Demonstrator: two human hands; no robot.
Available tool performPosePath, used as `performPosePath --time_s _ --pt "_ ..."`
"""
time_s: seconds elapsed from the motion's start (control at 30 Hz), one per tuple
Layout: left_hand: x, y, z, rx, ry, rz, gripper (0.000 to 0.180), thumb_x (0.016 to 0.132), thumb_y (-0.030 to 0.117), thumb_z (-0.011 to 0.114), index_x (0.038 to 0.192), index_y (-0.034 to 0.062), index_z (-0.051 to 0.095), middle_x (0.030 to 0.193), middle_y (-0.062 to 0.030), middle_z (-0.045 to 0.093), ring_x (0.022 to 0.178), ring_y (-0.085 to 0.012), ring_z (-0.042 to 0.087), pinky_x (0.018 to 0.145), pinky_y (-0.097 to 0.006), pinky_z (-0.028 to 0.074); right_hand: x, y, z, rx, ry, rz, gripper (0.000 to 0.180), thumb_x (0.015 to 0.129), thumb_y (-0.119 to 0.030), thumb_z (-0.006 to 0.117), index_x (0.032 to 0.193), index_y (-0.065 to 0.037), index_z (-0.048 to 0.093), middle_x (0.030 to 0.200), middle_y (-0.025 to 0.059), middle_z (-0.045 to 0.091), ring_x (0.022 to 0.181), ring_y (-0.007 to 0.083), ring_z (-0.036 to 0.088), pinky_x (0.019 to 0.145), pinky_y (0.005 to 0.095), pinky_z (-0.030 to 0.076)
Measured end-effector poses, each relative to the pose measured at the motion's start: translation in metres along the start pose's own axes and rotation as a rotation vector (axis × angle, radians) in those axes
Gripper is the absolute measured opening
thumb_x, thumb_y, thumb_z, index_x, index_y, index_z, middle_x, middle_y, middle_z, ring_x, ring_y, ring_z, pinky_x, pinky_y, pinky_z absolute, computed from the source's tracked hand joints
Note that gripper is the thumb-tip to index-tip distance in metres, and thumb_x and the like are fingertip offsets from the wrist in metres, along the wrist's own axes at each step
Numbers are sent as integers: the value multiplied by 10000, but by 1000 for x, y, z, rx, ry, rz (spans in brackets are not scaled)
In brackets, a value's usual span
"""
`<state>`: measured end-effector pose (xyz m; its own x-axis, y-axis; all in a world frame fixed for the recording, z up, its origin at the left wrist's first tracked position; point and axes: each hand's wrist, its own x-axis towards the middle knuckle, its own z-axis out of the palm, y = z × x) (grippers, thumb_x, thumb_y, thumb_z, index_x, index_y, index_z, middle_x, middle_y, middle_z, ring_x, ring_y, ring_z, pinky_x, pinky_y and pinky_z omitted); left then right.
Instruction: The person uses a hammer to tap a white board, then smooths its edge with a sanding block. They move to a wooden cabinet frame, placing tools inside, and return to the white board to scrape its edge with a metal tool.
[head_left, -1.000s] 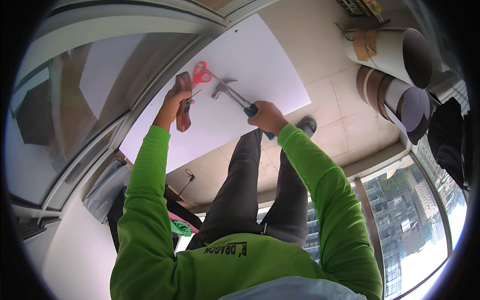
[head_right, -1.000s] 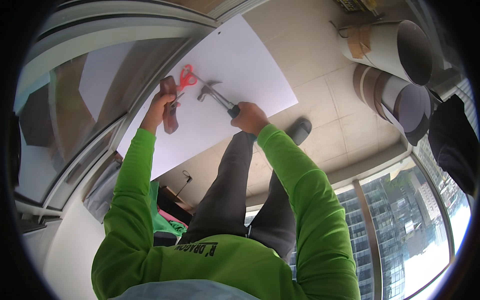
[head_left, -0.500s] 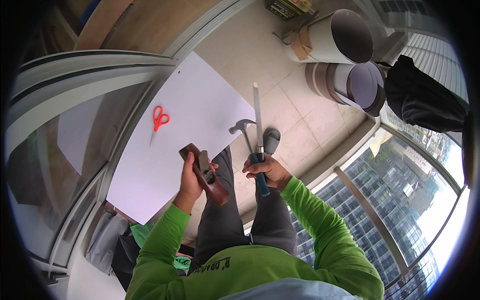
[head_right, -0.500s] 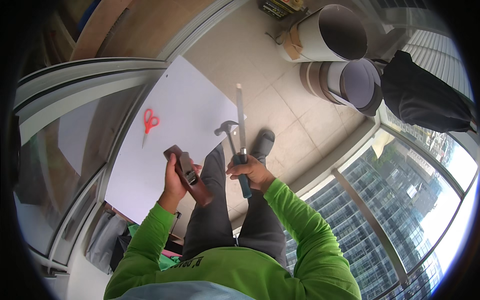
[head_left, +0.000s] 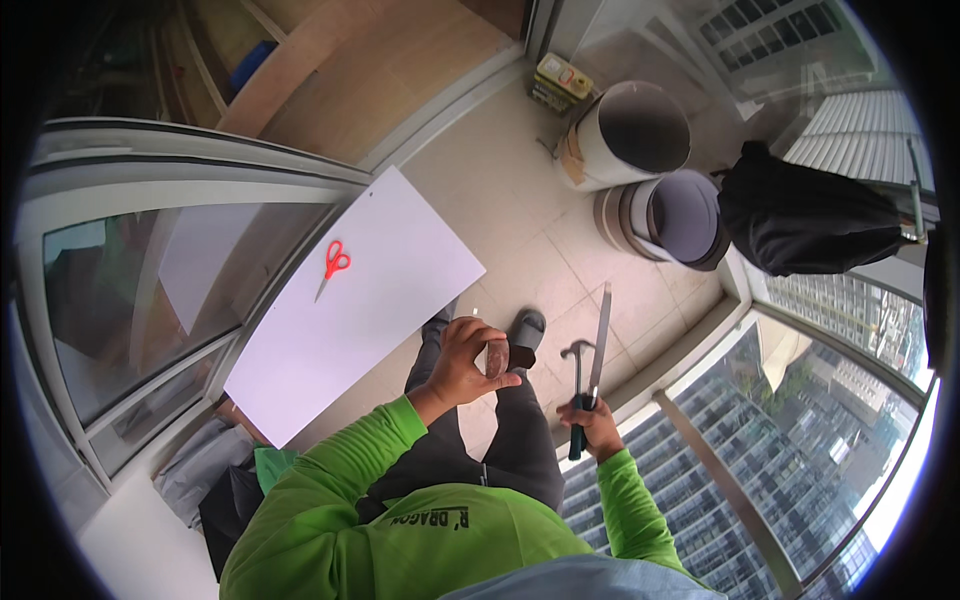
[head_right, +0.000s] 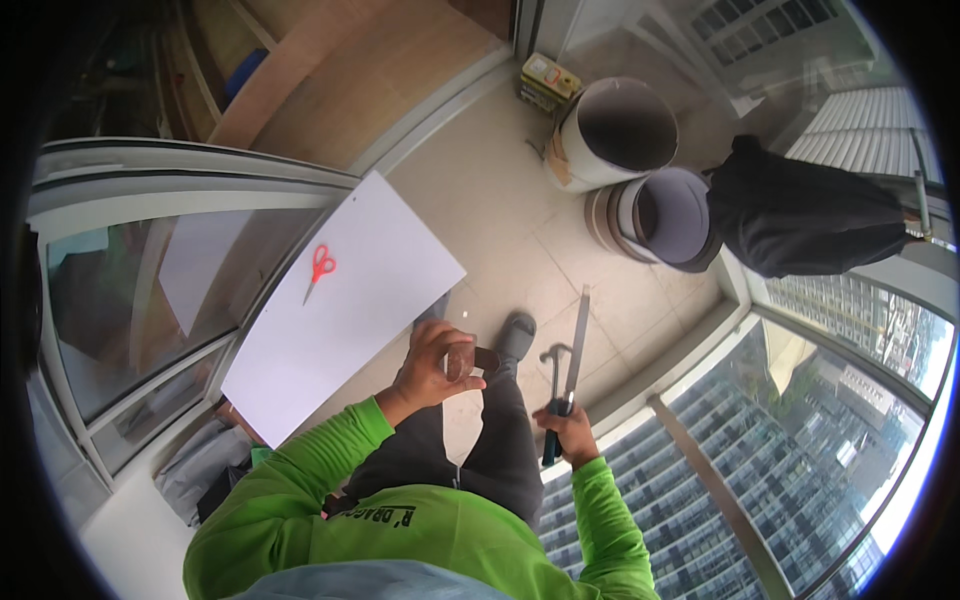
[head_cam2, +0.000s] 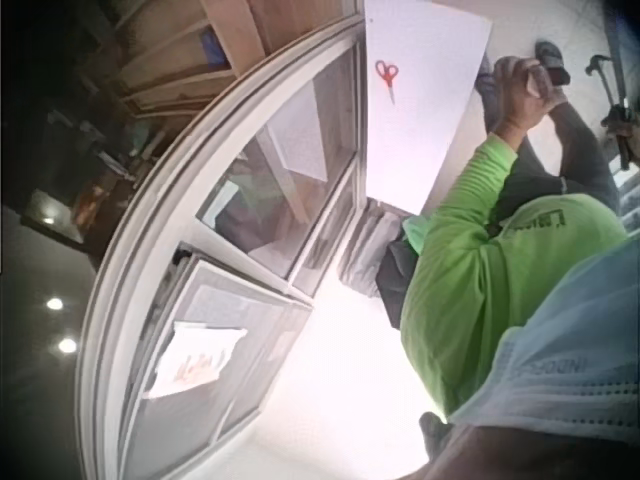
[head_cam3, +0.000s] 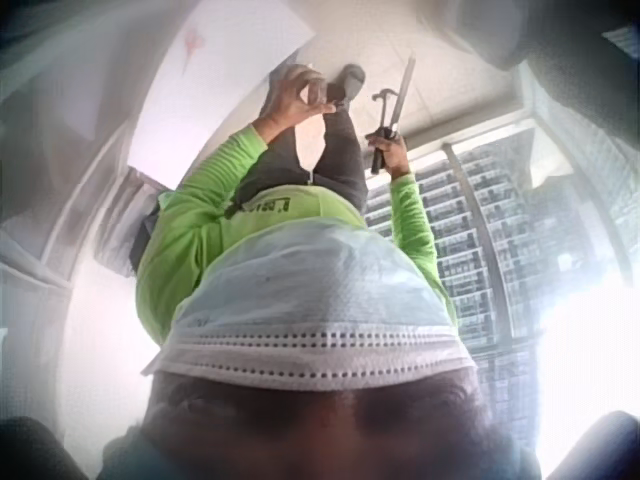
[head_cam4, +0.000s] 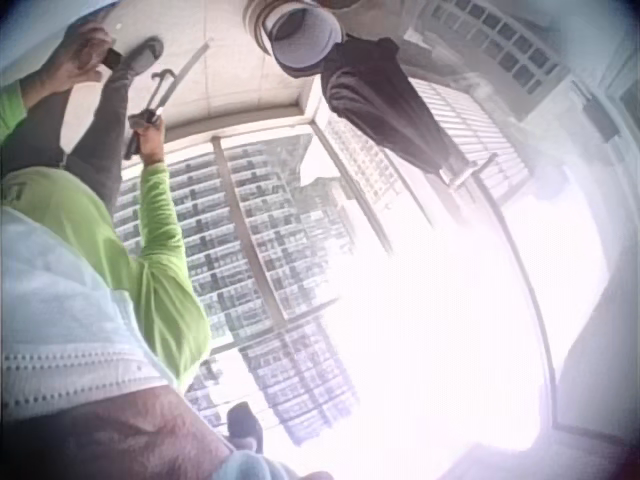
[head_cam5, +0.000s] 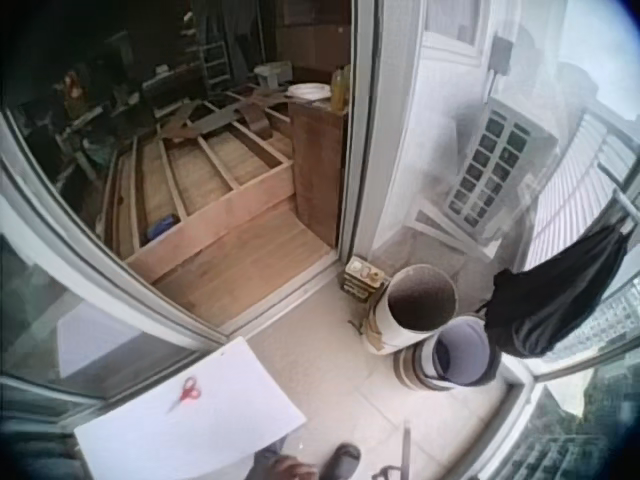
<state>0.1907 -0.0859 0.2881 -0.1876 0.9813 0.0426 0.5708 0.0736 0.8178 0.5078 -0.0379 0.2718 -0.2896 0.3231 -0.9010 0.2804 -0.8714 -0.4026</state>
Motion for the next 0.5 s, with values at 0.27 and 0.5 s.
performPosePath --time_s 0.27,0.5 --pt "8 76 -7 220 -118 148 613 652 305 883 1202 199 633 1226 -42 549 1215 -295 497 1016 -482 368 -100 -19 -58 452 -156 67 316 792 35 700 1066 -29 557 816 137 664 767 334 705 653 435 569" --pt "32 114 -34 222 -88 203 545 668 229 813 1179 186 626 1215 -43 562 1215 -279 513 1013 -487 362 -122 -141 16 185 -143 -169 312 785 30 717 1058 -17 574 813 103 668 756 277 712 675 373 596"
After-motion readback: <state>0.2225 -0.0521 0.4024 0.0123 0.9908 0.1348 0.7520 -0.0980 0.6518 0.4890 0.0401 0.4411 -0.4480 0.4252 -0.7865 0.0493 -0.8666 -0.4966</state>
